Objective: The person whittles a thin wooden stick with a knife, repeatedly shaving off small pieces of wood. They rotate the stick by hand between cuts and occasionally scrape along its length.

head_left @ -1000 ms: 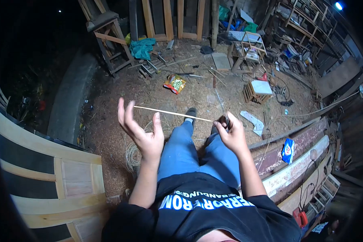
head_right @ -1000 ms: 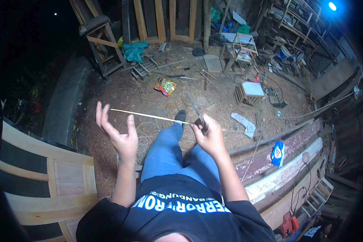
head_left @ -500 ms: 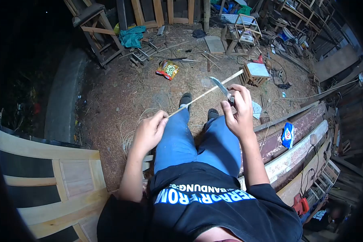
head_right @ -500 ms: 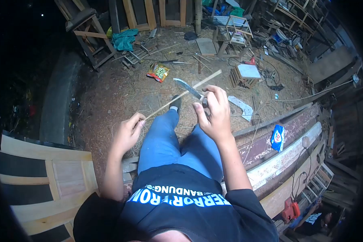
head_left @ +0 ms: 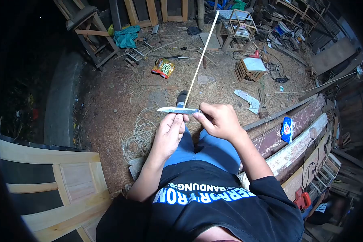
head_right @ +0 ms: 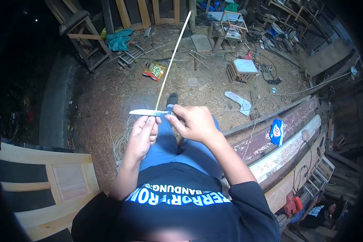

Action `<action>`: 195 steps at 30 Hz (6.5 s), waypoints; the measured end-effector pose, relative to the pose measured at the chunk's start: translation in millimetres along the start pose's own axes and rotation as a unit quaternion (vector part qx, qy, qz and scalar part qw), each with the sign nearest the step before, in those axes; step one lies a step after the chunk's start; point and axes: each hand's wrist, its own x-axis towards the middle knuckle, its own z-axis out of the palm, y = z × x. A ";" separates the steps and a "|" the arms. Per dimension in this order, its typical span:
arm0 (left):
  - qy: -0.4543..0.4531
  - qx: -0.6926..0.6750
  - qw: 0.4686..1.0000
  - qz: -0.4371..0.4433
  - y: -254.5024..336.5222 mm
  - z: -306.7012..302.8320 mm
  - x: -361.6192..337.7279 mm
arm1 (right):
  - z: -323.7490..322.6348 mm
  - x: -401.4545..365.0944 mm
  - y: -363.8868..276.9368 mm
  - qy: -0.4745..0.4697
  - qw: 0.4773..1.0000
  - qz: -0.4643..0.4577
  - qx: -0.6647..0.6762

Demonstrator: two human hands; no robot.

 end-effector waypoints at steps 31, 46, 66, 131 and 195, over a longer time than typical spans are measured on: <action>0.009 0.075 0.997 -0.013 11.5 21.2 -49.6 | -20.9 -14.9 7.7 0.098 0.987 -0.068 -0.111; -0.011 0.024 0.997 -0.072 11.7 19.1 -48.1 | -15.7 -32.1 -6.7 0.007 1.000 -0.006 -0.012; -0.019 0.012 0.999 -0.044 9.6 35.4 -47.8 | -17.9 -32.3 -3.2 0.054 0.993 -0.098 -0.025; -0.023 0.138 0.990 0.019 -0.8 34.1 -57.2 | -27.3 -43.4 30.5 0.136 0.989 -0.050 -0.032; 0.029 0.219 0.973 0.063 -11.1 32.7 -57.3 | -8.1 -45.7 6.2 0.068 0.996 -0.042 -0.028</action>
